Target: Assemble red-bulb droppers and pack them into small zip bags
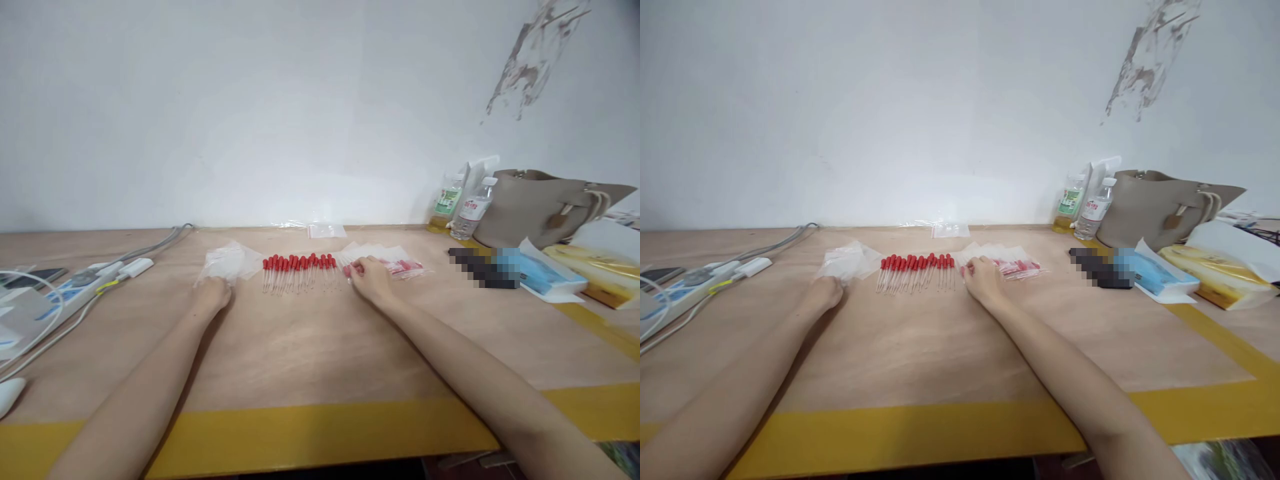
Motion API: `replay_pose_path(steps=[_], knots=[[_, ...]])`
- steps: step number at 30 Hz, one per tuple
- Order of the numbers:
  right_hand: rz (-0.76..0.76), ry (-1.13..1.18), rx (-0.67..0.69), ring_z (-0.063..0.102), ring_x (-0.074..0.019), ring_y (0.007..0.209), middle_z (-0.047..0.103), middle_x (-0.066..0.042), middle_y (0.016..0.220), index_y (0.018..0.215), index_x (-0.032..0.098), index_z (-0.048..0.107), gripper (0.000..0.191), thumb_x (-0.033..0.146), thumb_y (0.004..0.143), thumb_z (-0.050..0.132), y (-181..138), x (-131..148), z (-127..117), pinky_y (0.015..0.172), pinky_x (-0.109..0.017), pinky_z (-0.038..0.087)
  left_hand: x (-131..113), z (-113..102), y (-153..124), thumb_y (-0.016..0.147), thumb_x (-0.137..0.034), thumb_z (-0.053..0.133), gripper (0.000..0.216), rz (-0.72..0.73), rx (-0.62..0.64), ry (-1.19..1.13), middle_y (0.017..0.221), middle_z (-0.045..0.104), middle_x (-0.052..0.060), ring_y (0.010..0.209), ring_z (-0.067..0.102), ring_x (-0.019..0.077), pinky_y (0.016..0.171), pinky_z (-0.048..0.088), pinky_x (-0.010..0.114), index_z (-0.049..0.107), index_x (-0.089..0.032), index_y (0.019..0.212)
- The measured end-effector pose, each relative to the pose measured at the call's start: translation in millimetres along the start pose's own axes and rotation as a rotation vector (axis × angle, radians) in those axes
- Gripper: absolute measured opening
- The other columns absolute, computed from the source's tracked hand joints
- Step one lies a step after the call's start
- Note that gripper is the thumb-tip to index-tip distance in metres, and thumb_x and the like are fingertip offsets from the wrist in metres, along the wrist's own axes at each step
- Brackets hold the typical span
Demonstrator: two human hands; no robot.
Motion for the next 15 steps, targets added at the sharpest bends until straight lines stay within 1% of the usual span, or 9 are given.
replay_pose_path(steps=[3,4,6,7,8,9,10,13,15], knots=[[0.025,0.020,0.162,0.056,-0.0198,0.089,0.063,-0.010,0.092,0.090,0.015,0.060,0.020,0.022,0.077,0.048,13.6,13.0,18.6,0.075,-0.027,0.039,-15.5,-22.8,-11.5,0.086,-0.024,0.026,0.042,0.082,-0.106,-0.031,0.108,0.057,0.023,0.103,0.053,0.0335,0.086,0.041,0.044,0.059,-0.003,0.102],[0.043,0.023,0.189,0.057,-0.0210,0.090,0.063,-0.012,0.092,0.091,0.014,0.060,0.021,0.021,0.075,0.049,18.8,16.5,23.4,0.075,-0.028,0.039,-26.8,-35.8,-19.6,0.087,-0.025,0.024,0.043,0.187,-0.216,-0.092,0.110,0.057,0.023,0.106,0.052,0.0323,0.089,0.039,0.044,0.058,-0.003,0.103],[0.082,0.027,0.220,0.057,-0.0241,0.090,0.063,-0.015,0.092,0.090,0.012,0.060,0.021,0.020,0.072,0.053,28.8,21.8,31.2,0.073,-0.029,0.041,-48.2,-54.3,-39.3,0.090,-0.029,0.022,0.044,0.325,-0.286,-0.142,0.127,0.048,0.013,0.121,0.041,0.0233,0.100,0.032,0.036,0.050,-0.010,0.118],[0.105,0.030,0.239,0.058,-0.0258,0.089,0.064,-0.016,0.090,0.087,0.011,0.061,0.020,0.020,0.070,0.055,33.1,23.5,34.9,0.071,-0.030,0.042,-61.9,-62.7,-52.3,0.090,-0.030,0.022,0.045,0.467,-0.311,-0.222,0.130,0.046,0.010,0.123,0.037,0.0217,0.103,0.030,0.036,0.047,-0.011,0.122],[0.130,0.036,0.260,0.059,-0.0272,0.087,0.064,-0.017,0.088,0.084,0.011,0.061,0.018,0.020,0.069,0.056,36.9,24.4,38.3,0.069,-0.030,0.043,-76.3,-67.0,-66.4,0.091,-0.033,0.021,0.045,0.639,-0.268,-0.294,0.132,0.045,0.007,0.124,0.037,0.0202,0.104,0.028,0.036,0.045,-0.015,0.125],[0.152,0.044,0.283,0.060,-0.0281,0.084,0.064,-0.017,0.084,0.080,0.011,0.062,0.016,0.019,0.067,0.058,40.2,25.0,41.5,0.066,-0.031,0.043,-89.5,-67.3,-80.8,0.092,-0.035,0.021,0.045,0.795,-0.173,-0.341,0.134,0.042,0.004,0.125,0.035,0.0193,0.105,0.027,0.037,0.043,-0.018,0.128],[0.173,0.055,0.302,0.061,-0.0284,0.081,0.065,-0.017,0.081,0.076,0.012,0.062,0.013,0.018,0.065,0.059,43.0,25.2,44.4,0.063,-0.031,0.044,-99.3,-65.8,-93.5,0.092,-0.037,0.021,0.045,0.891,-0.085,-0.371,0.135,0.040,0.003,0.126,0.034,0.0184,0.105,0.027,0.037,0.042,-0.019,0.129],[0.217,0.104,0.326,0.062,-0.0289,0.076,0.065,-0.016,0.074,0.069,0.013,0.061,0.010,0.014,0.059,0.062,50.3,24.5,50.7,0.060,-0.031,0.045,-119.5,-49.9,-125.6,0.091,-0.042,0.027,0.046,1.112,0.140,-0.339,0.140,0.032,0.004,0.130,0.027,0.0206,0.107,0.023,0.040,0.043,-0.022,0.128],[0.217,0.167,0.312,0.062,-0.0296,0.078,0.064,-0.016,0.073,0.068,0.013,0.061,0.013,0.012,0.055,0.063,54.8,24.4,53.8,0.060,-0.032,0.046,-126.0,-36.8,-137.2,0.087,-0.049,0.034,0.053,1.163,0.222,-0.316,0.143,0.023,0.006,0.132,0.019,0.0248,0.107,0.018,0.044,0.035,-0.022,0.133]])
Point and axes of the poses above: each hand's wrist, its own y-axis towards the middle knuckle, its own z-axis out of the palm, x = y × z, the point moved 5 cm from there along y, towards the middle knuckle
